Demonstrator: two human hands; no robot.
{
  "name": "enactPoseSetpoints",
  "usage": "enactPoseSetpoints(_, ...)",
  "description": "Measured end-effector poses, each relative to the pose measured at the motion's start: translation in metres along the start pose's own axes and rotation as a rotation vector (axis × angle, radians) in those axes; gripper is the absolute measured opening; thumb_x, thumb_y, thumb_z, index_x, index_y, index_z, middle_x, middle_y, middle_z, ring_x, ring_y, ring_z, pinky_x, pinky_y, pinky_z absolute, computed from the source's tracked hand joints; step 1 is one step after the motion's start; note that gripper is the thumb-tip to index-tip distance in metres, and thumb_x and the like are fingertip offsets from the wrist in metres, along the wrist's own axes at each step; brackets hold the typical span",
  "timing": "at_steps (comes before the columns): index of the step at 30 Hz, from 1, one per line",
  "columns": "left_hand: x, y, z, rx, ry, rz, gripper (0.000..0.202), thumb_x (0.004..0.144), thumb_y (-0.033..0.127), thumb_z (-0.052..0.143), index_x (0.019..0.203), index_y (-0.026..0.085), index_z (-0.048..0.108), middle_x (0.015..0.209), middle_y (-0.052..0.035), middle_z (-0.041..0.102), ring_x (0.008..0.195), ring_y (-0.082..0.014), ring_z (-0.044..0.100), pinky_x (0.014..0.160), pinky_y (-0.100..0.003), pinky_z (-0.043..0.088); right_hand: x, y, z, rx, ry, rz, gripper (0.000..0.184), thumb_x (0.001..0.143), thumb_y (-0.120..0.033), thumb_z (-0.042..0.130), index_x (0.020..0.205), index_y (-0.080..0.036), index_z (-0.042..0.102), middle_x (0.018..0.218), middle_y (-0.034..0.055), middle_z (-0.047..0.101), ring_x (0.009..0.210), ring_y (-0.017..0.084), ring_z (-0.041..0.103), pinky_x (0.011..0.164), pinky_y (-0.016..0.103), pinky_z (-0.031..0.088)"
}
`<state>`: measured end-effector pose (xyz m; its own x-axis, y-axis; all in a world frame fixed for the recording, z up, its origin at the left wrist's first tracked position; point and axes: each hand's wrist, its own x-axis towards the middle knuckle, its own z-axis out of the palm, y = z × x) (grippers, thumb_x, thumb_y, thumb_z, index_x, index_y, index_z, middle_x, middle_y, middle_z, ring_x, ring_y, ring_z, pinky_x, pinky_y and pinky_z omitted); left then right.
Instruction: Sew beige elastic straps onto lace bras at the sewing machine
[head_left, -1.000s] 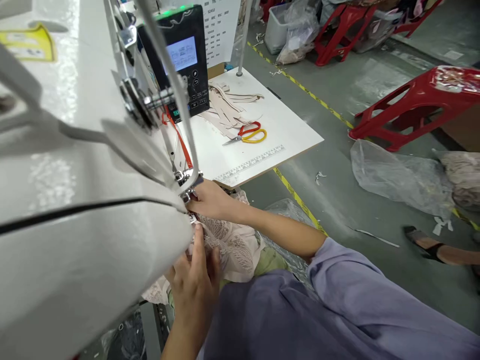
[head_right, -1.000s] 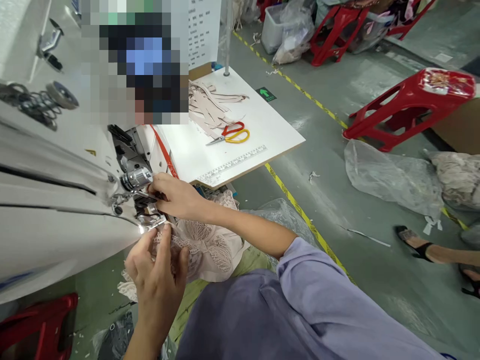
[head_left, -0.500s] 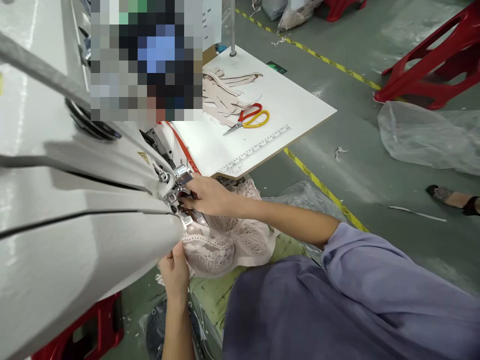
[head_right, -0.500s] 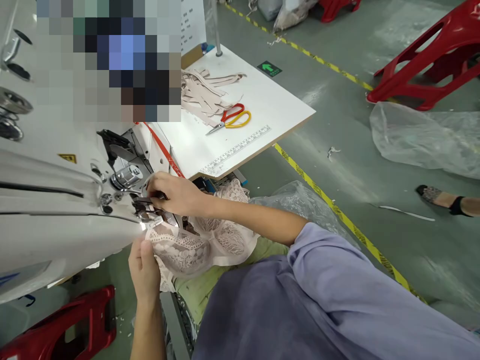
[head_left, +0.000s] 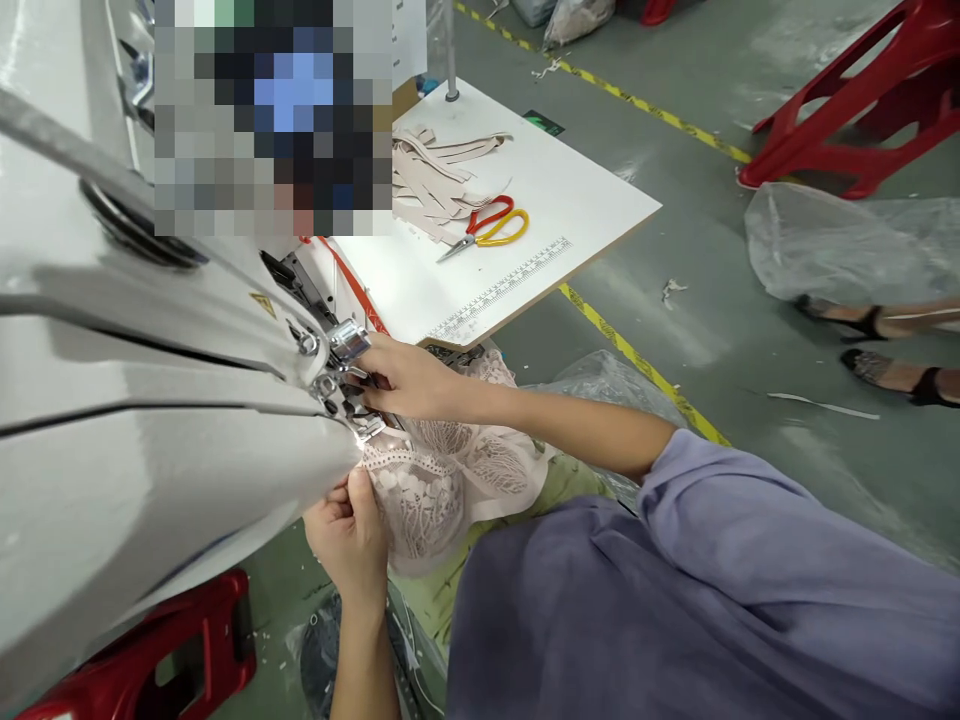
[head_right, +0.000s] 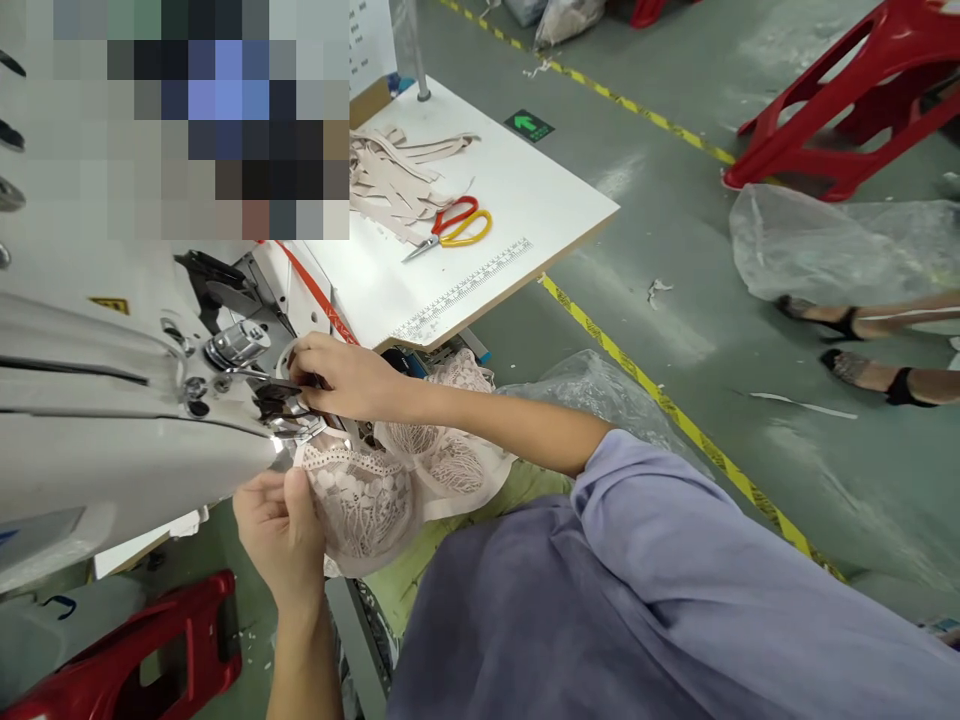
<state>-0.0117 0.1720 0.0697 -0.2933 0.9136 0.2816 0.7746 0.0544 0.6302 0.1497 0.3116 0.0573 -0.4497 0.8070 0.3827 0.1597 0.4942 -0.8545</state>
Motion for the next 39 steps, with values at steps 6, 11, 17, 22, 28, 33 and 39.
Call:
enactPoseSetpoints(6,0.001,0.004,0.001,0.021,0.005,-0.098,0.022,0.085,0.040,0.063,0.079,0.019,0.058,0.060,0.0047,0.054,0.054,-0.0130,0.056,0.057,-0.024,0.043,0.000,0.000,-0.002,0.023,0.017,0.002,0.006,0.083,-0.012,0.057,0.083,-0.017,0.055,0.102,0.0043,0.053,0.086,0.015,0.050,0.078,0.028,0.040)
enactPoseSetpoints(11,-0.001,0.005,0.001,0.048,0.001,-0.159,0.025,0.083,0.044,0.063,0.088,0.020,0.058,0.063,0.0047,0.055,0.055,-0.0136,0.056,0.059,-0.025,0.044,0.000,-0.001,-0.002,0.060,0.029,0.022,0.007,0.082,-0.011,0.058,0.085,-0.017,0.056,0.103,0.0040,0.053,0.084,0.014,0.051,0.077,0.028,0.041)
enactPoseSetpoints(17,0.003,0.009,-0.006,-0.022,-0.060,-0.225,0.032,0.083,0.048,0.064,0.097,0.020,0.057,0.072,0.0027,0.057,0.060,-0.0132,0.055,0.061,-0.025,0.044,-0.002,-0.001,0.000,0.074,0.056,0.002,0.008,0.083,-0.010,0.056,0.087,-0.017,0.055,0.105,0.0046,0.054,0.088,0.015,0.053,0.079,0.028,0.042)
enactPoseSetpoints(22,-0.006,0.013,-0.012,-0.346,-0.393,-0.498,0.044,0.083,0.056,0.064,0.105,0.018,0.060,0.079,-0.0014,0.064,0.068,-0.0168,0.061,0.062,-0.027,0.048,-0.016,-0.011,-0.008,0.147,0.033,0.057,0.008,0.088,-0.020,0.057,0.082,-0.017,0.051,0.103,0.0051,0.053,0.087,0.015,0.053,0.079,0.030,0.042)
enactPoseSetpoints(28,-0.055,0.025,0.016,-0.999,-0.940,-0.797,0.066,0.061,0.057,0.081,0.109,0.013,0.069,0.094,-0.0150,0.074,0.097,-0.0352,0.070,0.086,-0.046,0.055,-0.044,-0.039,-0.044,0.158,-0.217,0.057,0.013,0.091,-0.028,0.055,0.086,-0.017,0.054,0.092,0.0023,0.055,0.075,0.013,0.049,0.071,0.028,0.040)
enactPoseSetpoints(33,-0.082,0.025,0.062,-0.975,-1.018,-0.635,0.079,0.060,0.079,0.066,0.105,0.014,0.070,0.094,-0.0165,0.073,0.107,-0.0388,0.066,0.090,-0.049,0.053,-0.060,-0.045,-0.056,0.256,-0.275,0.145,0.017,0.090,-0.031,0.059,0.082,-0.018,0.052,0.083,-0.0012,0.053,0.071,0.010,0.047,0.065,0.025,0.038)
enactPoseSetpoints(39,-0.066,-0.027,0.077,-0.698,-0.957,-0.493,0.043,0.069,0.059,0.072,0.070,0.017,0.067,0.068,-0.0038,0.066,0.071,-0.0213,0.063,0.068,-0.033,0.051,-0.099,0.024,-0.036,0.751,0.265,0.690,0.014,0.083,-0.027,0.056,0.074,-0.017,0.053,0.071,0.0016,0.062,0.060,0.010,0.056,0.055,0.026,0.041)
